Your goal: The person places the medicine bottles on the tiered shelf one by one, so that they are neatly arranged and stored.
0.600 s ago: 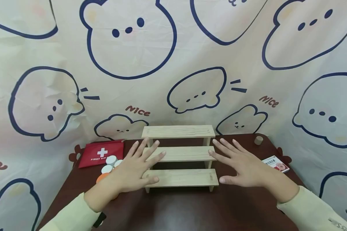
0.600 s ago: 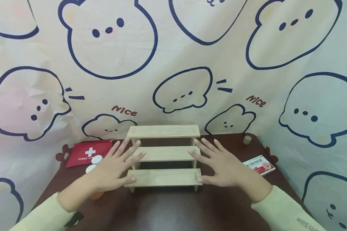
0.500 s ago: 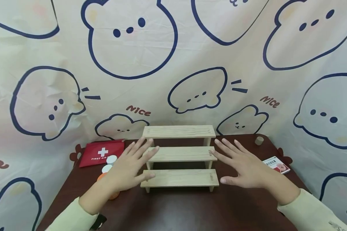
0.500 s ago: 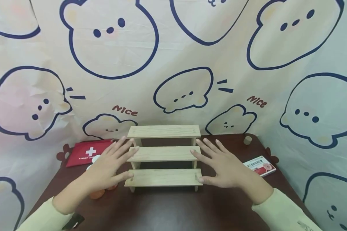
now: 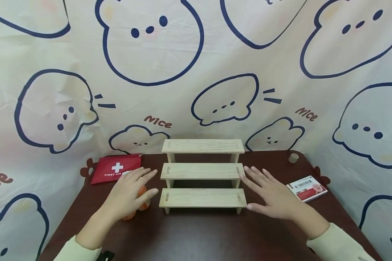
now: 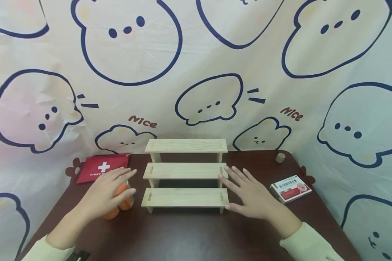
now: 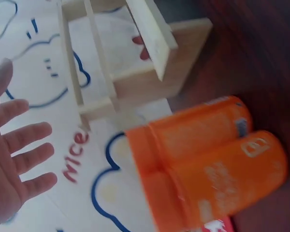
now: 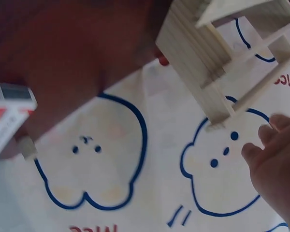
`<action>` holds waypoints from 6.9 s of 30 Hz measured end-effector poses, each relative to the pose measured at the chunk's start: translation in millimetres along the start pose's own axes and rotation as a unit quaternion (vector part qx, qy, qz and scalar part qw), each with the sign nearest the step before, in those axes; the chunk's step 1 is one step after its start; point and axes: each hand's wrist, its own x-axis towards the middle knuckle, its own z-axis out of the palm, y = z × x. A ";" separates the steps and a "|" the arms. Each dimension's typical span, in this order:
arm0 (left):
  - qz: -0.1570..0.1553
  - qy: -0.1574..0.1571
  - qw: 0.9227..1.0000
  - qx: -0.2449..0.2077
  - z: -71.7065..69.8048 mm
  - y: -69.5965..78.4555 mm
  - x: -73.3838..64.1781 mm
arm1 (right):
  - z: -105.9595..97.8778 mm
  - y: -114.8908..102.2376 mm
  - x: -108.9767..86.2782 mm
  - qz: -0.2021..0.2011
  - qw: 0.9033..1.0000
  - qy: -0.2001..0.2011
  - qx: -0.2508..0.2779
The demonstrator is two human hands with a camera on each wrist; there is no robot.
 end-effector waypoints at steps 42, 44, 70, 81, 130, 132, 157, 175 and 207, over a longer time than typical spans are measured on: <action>-0.210 -0.016 0.977 0.022 21.0 -51.0 -81.6 | 82.0 -26.6 -1.1 0.348 0.912 -0.079 0.199; -0.226 -0.037 0.973 0.019 20.4 -51.8 -84.7 | 83.1 -27.3 1.0 0.357 0.905 -0.076 0.221; -0.308 -0.071 0.948 -0.041 25.2 -51.3 -73.5 | 103.0 -11.7 6.6 0.404 0.727 -0.006 0.555; -0.307 -0.033 0.949 -0.065 35.2 -44.7 -69.1 | 99.0 -11.7 7.2 0.401 0.719 -0.001 0.568; -0.068 0.128 0.989 -0.009 -49.3 -11.1 16.2 | 101.7 -22.6 25.7 0.469 0.765 0.053 0.438; -0.058 0.132 0.989 -0.013 -50.2 -8.8 24.0 | 101.7 -21.9 25.4 0.471 0.762 0.049 0.442; -0.042 0.031 0.997 -0.055 -56.7 30.5 127.7 | 104.6 -20.0 27.3 0.458 0.750 0.044 0.475; -0.074 -0.014 0.995 -0.058 -42.3 35.8 165.3 | 104.7 -17.8 24.2 0.454 0.736 0.043 0.501; -0.089 -0.019 0.992 -0.088 -29.8 28.7 191.5 | 108.2 -18.7 21.7 0.436 0.727 0.068 0.527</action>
